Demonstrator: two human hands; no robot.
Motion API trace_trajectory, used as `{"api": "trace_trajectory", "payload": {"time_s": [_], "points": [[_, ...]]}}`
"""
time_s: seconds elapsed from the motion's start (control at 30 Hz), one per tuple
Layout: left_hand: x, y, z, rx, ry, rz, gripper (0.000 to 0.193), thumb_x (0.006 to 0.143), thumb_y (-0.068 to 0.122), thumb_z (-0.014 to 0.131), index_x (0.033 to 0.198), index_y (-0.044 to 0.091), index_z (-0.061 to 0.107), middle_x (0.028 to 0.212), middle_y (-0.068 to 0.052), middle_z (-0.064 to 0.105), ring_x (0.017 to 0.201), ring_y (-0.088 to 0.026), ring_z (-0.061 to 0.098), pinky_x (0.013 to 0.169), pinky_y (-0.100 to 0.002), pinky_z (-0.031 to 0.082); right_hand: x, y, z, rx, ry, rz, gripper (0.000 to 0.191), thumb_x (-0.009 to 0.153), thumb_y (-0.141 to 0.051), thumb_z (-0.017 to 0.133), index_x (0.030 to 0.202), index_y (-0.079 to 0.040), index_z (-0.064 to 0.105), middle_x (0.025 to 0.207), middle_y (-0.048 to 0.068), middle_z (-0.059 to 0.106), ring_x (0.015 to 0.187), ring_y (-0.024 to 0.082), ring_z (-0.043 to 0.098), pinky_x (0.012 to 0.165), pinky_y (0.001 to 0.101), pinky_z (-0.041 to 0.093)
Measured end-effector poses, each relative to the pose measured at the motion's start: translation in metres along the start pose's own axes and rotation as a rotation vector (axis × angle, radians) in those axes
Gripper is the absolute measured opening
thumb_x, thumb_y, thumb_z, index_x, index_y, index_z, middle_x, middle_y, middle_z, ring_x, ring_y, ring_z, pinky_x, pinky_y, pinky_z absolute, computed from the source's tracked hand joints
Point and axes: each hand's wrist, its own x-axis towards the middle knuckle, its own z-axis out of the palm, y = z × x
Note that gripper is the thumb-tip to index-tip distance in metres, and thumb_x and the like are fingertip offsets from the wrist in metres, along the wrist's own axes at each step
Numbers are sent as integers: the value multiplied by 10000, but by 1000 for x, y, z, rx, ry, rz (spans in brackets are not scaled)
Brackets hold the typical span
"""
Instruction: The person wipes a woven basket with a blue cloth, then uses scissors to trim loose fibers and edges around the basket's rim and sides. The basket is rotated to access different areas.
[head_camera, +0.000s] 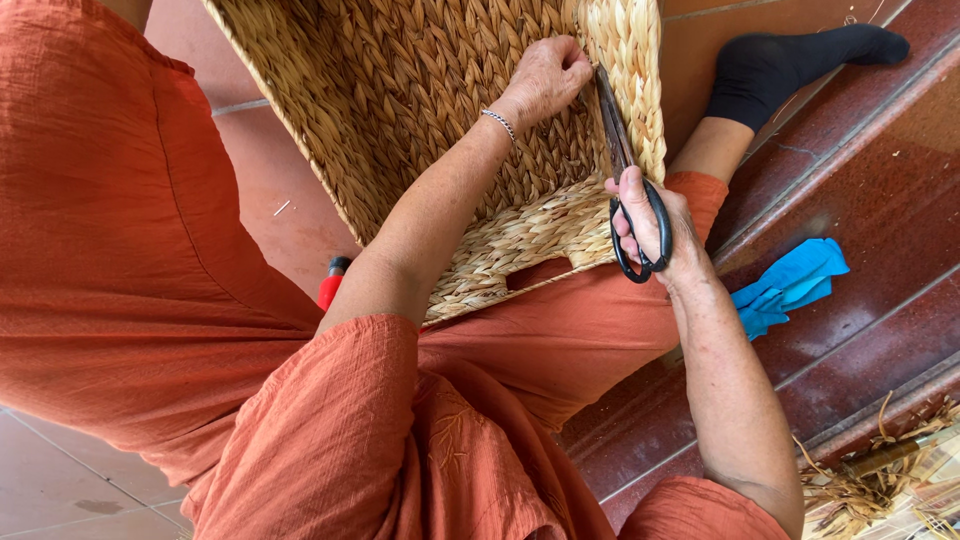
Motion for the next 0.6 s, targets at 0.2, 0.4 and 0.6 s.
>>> {"api": "trace_trajectory", "payload": {"time_s": [0.2,0.4,0.6], "points": [[-3,1,-2,-176,-45,-164,281,847,297,663,881,23,709,800,-99,728,773,-182,687,790,-362,585,11,3,6,-77,30,-104,724,970,-647,535,1197,24,678,629,-24,523,466,44,456,404,211,372],[-6,0,1,-221,-34,-190,225,882,281,663,876,58,694,775,-46,699,753,-134,651,766,-351,576,11,2,10,-153,75,-149,628,969,-627,555,1076,-29,716,595,-6,535,436,61,490,365,250,400],[-8,-3,5,-266,-38,-204,170,897,253,655,894,86,685,798,-15,694,767,-111,647,766,-335,581,15,2,18,-200,106,-134,581,998,-608,546,853,-55,650,584,-2,549,437,78,506,365,273,403]]}}
